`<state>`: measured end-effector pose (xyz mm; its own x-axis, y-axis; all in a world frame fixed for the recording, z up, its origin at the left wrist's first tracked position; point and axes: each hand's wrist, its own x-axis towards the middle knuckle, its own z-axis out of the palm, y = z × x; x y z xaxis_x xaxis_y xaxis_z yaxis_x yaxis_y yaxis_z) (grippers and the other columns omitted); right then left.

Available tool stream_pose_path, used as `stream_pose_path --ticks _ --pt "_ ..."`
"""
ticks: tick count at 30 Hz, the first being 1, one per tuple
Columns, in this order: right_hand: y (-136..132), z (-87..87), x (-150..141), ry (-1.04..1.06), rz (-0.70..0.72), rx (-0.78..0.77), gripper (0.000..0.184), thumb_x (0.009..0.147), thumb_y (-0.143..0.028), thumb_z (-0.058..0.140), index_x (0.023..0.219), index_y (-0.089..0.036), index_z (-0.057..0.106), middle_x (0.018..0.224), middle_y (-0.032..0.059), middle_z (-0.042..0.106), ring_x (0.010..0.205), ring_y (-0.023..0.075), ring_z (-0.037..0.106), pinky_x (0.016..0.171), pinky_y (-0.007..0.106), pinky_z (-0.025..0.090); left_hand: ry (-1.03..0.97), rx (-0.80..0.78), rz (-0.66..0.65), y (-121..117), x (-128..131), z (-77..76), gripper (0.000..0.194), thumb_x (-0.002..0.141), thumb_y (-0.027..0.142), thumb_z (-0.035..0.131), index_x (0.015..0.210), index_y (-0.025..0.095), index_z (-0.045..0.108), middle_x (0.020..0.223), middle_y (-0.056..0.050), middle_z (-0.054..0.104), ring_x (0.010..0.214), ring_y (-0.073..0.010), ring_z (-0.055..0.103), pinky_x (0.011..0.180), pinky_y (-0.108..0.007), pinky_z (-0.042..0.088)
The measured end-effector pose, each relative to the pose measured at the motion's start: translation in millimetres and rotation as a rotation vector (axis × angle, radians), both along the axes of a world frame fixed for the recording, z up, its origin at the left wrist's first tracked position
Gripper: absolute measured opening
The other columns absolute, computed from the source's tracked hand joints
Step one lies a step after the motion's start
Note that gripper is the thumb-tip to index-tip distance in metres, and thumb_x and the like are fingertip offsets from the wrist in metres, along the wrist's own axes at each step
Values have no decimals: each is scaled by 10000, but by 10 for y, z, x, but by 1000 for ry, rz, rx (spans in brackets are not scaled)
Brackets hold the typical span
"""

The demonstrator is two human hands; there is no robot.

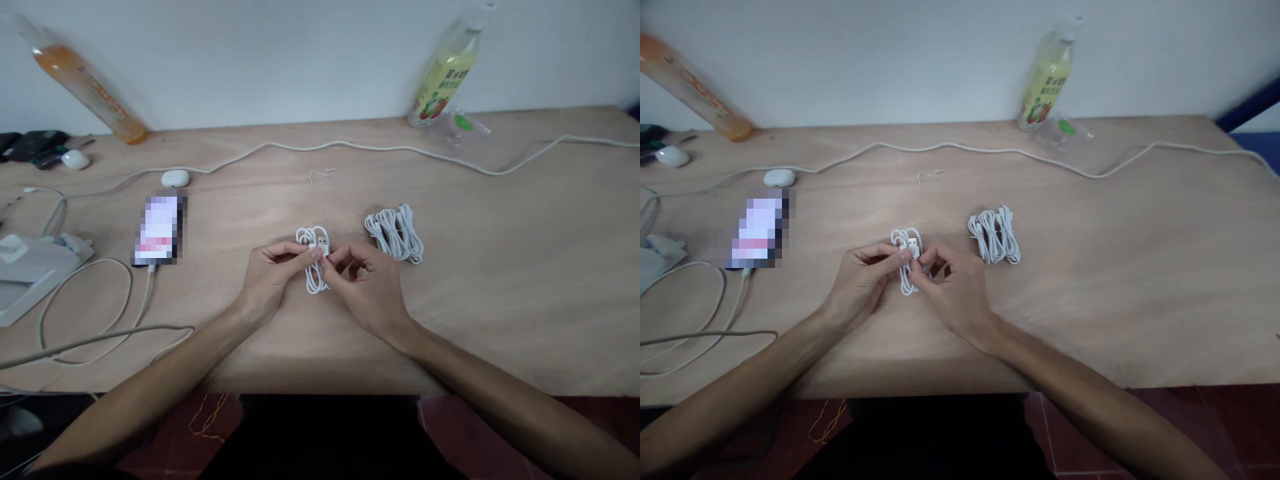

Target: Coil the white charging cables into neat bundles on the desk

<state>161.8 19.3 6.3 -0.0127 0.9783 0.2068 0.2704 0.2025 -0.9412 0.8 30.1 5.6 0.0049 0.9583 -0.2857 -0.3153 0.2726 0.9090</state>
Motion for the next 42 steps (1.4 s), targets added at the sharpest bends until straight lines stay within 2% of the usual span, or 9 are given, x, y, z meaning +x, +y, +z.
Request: stream_pose_path --ticks 7,12,21,24,28,32,37,42 --pt "1 2 -6 5 -1 -8 208 862 -290 725 672 -240 657 620 -36 667 527 117 528 534 280 429 2 10 -16 0 -8 -2 196 640 298 1033 710 215 870 822 -48 849 716 -136 723 759 -287 599" --pt "7 -24 -10 49 -24 -60 183 857 -336 722 706 -243 673 601 -35 648 515 121 514 505 277 403 -2 27 -52 5 -5 15 255 689 412 1015 771 210 882 845 -66 845 757 -176 746 765 -322 630" --pt "69 -88 7 222 -6 -179 192 827 -379 784 733 -233 702 677 -9 694 594 146 575 545 286 453 -43 45 -125 12 -28 38 301 787 476 939 848 191 865 870 -84 853 759 -229 793 654 -318 628" --pt "91 -87 15 233 -8 -194 225 828 -395 807 726 -230 691 675 -10 683 603 147 575 550 284 456 -45 39 -136 17 -44 14 332 831 496 899 920 184 830 912 -90 852 802 -252 815 646 -319 630" --pt "113 -99 28 298 16 -203 256 855 -410 803 748 -233 653 726 -11 692 635 145 603 565 273 500 -72 7 -85 29 -68 -38 322 886 482 837 965 191 725 1007 -100 847 899 -279 830 663 -339 661" --pt "115 -131 33 354 47 -233 275 899 -477 785 862 -252 630 795 3 745 695 173 697 573 279 559 -108 -16 -63 22 -70 -49 296 922 429 814 1002 202 642 1082 -110 840 974 -293 830 722 -390 705" --pt "119 -160 33 428 94 -207 302 920 -483 781 947 -279 560 809 -13 785 768 203 785 745 358 652 -138 -21 -145 9 -59 -4 399 885 467 867 1134 191 720 1119 -125 842 1012 -295 819 705 -347 696" --pt "139 -158 55 424 136 -224 325 915 -451 809 955 -275 538 822 -14 804 768 200 791 768 361 647 -170 29 -253 17 -43 46 488 892 611 819 1153 198 813 1208 -153 832 1108 -323 780 782 -365 669"
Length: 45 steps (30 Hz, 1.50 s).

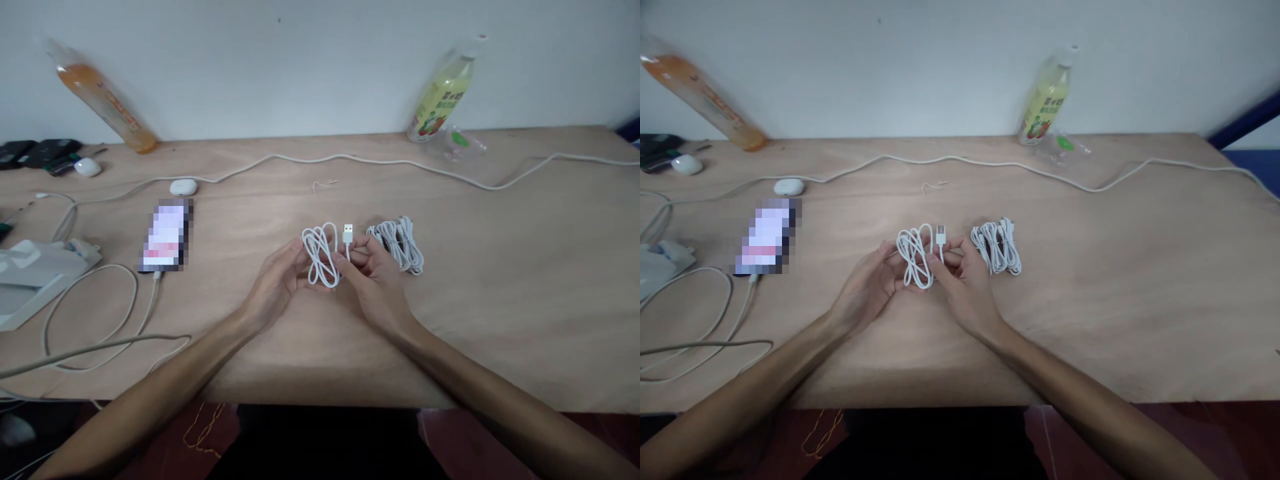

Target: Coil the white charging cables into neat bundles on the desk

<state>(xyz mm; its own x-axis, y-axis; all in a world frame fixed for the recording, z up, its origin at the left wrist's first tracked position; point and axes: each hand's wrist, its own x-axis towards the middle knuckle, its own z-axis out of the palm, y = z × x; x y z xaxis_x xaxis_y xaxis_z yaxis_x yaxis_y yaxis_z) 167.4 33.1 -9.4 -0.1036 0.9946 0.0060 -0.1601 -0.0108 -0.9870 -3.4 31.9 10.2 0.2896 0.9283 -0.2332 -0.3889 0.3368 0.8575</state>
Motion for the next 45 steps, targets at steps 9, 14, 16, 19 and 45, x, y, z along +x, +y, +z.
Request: stream_pose_path --ticks 9,14,16,19,45 --pt "-104 19 -48 24 180 -31 368 958 -551 785 1047 -265 571 952 10 793 771 167 737 694 303 602 152 105 -129 -44 11 -103 439 887 480 890 1208 197 792 1151 -98 803 1046 -248 750 870 -345 609" --pt "-178 16 -69 -27 179 75 275 1051 -511 687 1084 -254 594 955 5 757 737 142 689 680 293 565 94 47 -67 -24 32 -197 523 897 663 826 1087 180 764 900 -29 750 801 -166 708 700 -263 592" --pt "-188 6 -75 -60 160 93 243 1069 -486 664 1084 -254 593 902 -3 744 695 140 666 622 284 537 98 35 -54 -17 49 -201 550 868 694 838 1038 177 755 840 -14 729 731 -151 686 648 -252 587" --pt "-176 -16 -85 -60 114 86 228 1079 -478 641 1094 -256 591 862 -7 736 642 138 641 565 279 536 95 48 -63 -12 64 -164 587 870 712 823 1067 163 762 883 -53 763 761 -183 717 613 -264 599" --pt "8 69 7 94 0 -136 313 845 -444 782 1040 -267 615 725 -77 520 602 119 461 504 237 331 303 292 -142 28 -89 -85 277 1018 438 723 1100 175 753 1061 -74 771 950 -208 681 914 -346 536"
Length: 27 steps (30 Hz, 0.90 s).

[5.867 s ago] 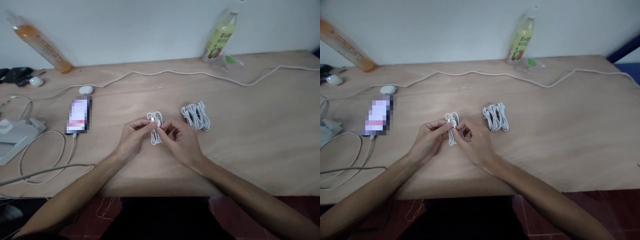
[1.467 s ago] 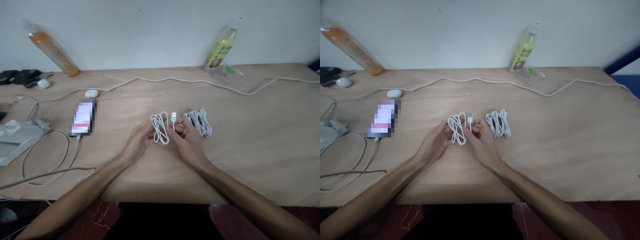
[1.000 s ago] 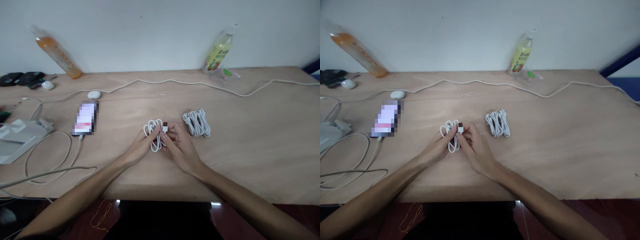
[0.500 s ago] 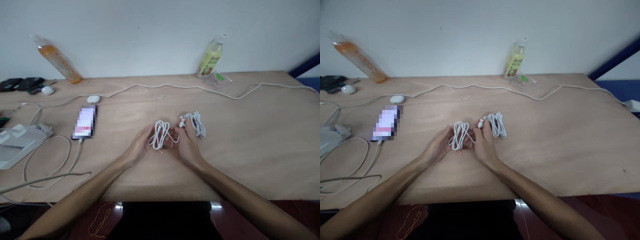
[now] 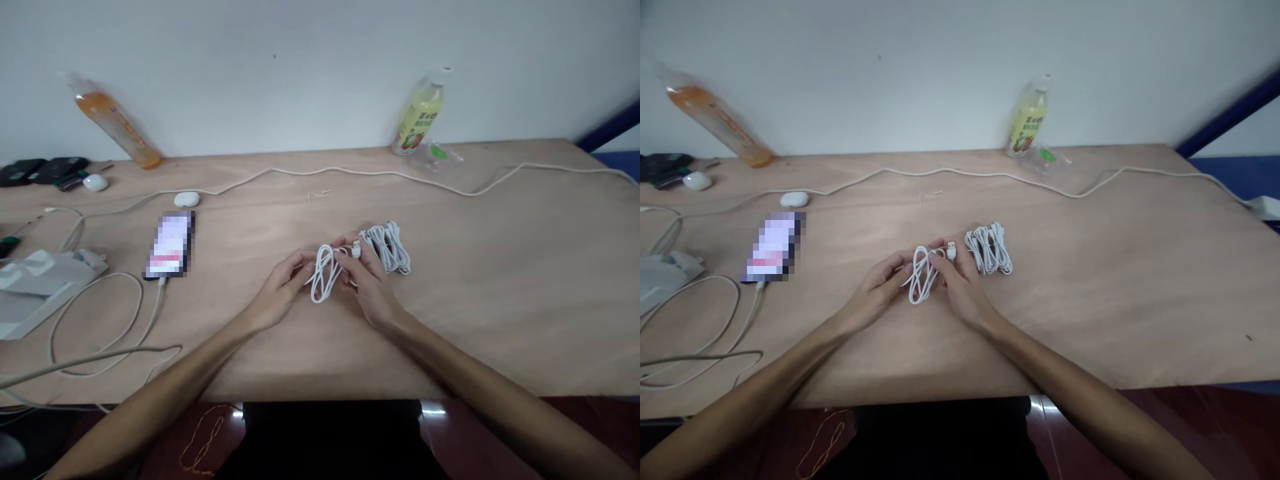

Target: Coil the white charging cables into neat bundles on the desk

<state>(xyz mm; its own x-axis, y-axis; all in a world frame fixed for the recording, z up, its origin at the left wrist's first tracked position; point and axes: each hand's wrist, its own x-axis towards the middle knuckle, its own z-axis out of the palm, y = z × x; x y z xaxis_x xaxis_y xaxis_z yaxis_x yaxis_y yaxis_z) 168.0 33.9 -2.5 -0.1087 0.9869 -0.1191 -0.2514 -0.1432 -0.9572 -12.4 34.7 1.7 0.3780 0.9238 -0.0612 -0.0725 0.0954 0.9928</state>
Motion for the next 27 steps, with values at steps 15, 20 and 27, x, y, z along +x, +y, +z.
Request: stream_pose_path --ticks 15,20,27 --pt "7 12 -48 93 60 1 182 829 -367 728 957 -240 702 708 -59 538 533 89 357 473 228 287 123 100 -62 -117 5 123 286 1087 388 619 1305 217 689 1271 -121 796 1190 -293 739 1082 -433 526" --pt "11 33 -16 70 25 -54 189 842 -389 727 955 -238 734 693 -59 474 555 100 436 465 204 295 171 202 -55 -85 12 131 303 1099 407 578 1077 228 822 1092 -89 810 1132 -299 723 1122 -434 501" --pt "27 16 -5 51 46 57 248 916 -433 728 1054 -230 766 726 -34 606 526 92 409 433 212 304 37 32 31 -32 23 6 348 1064 435 602 957 191 825 1005 -100 776 994 -267 711 927 -377 576"
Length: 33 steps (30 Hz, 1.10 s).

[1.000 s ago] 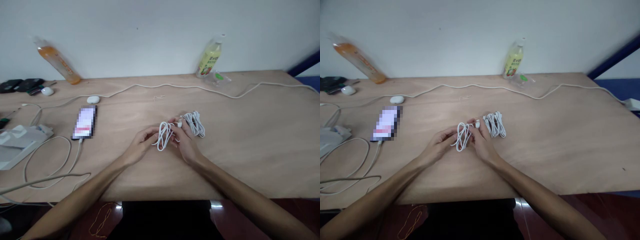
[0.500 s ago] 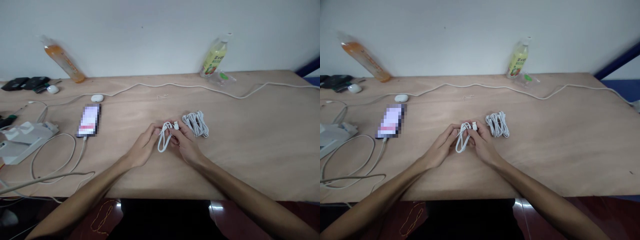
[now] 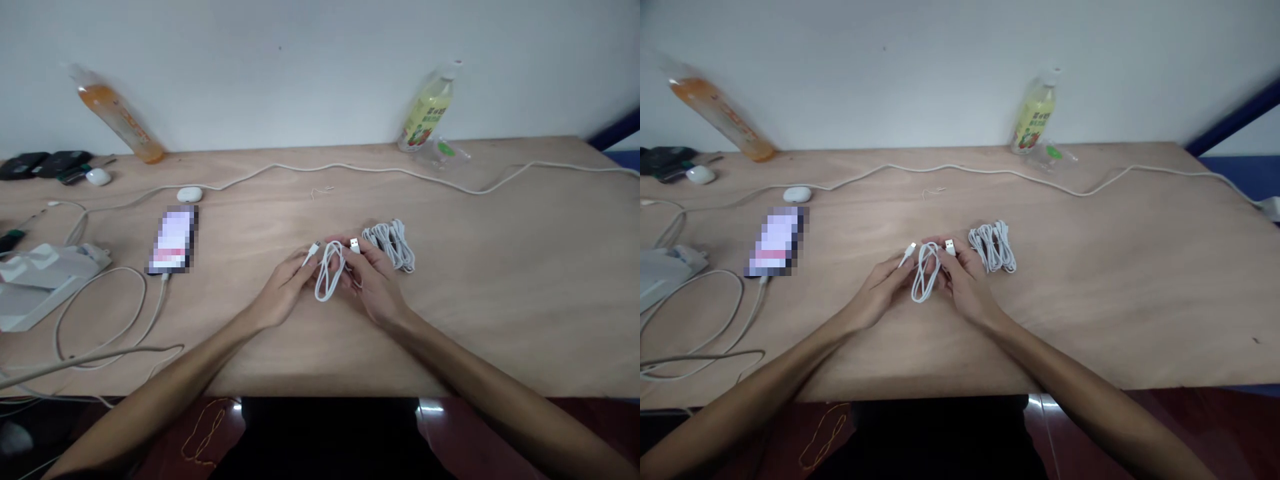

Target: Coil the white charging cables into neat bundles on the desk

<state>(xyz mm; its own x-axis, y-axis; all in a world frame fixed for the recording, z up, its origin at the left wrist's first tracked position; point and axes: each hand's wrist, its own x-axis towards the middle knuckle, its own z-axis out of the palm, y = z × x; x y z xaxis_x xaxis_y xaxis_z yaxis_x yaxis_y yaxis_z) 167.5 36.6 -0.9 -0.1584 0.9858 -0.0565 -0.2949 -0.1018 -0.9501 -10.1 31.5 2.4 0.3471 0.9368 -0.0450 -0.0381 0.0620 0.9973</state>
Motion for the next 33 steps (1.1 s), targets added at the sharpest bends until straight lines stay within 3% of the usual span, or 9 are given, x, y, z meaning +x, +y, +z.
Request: stream_pose_path --ticks 5,9,14,19,23,26,29,33 --pt "-51 6 11 6 118 51 270 971 -482 717 1078 -236 752 720 -39 636 482 93 436 417 229 383 -155 -258 -237 20 18 -16 230 946 397 747 965 177 814 968 -114 821 963 -286 779 852 -394 627" --pt "-99 24 12 42 207 37 235 992 -469 711 1078 -253 745 698 -55 611 462 86 407 393 216 368 -281 -379 -220 0 33 -43 321 878 472 852 850 170 749 867 -107 818 891 -278 802 815 -380 650" --pt "-78 94 40 35 222 66 222 981 -482 714 1034 -268 741 751 -28 667 498 101 444 410 224 373 -380 -553 -267 -5 -2 -42 343 929 473 842 951 145 745 923 -118 833 813 -282 837 795 -408 683" --pt "-55 91 46 -59 147 131 255 986 -515 695 1022 -265 734 763 -21 666 531 115 497 468 254 421 -477 -594 -347 14 -16 -60 324 1039 465 705 1081 145 741 1004 -110 818 789 -271 841 760 -405 693" --pt "-87 58 50 -214 13 171 222 1045 -469 629 1111 -275 715 770 -17 637 564 146 551 497 288 462 -509 -588 -306 34 2 -70 334 1025 479 733 1048 146 749 961 -100 790 820 -261 829 713 -350 679" --pt "-108 34 57 -314 -64 240 193 1063 -429 608 1156 -280 689 930 22 683 621 159 582 565 327 511 -528 -540 -202 48 17 -55 294 1009 421 764 1130 153 764 934 -101 788 764 -221 796 618 -275 620" --pt "-108 -3 52 -362 -124 270 226 1051 -410 630 1234 -281 655 1128 64 695 760 190 635 658 361 551 -484 -496 -100 59 25 -33 255 1030 364 733 1134 136 777 913 -100 779 710 -188 752 614 -268 598" --pt "-84 -69 35 -343 -152 231 271 1046 -393 631 1291 -282 604 1172 65 669 884 206 679 710 367 570 -427 -406 -40 65 22 -13 206 1008 333 763 1095 146 757 917 -70 763 675 -171 733 619 -278 597"
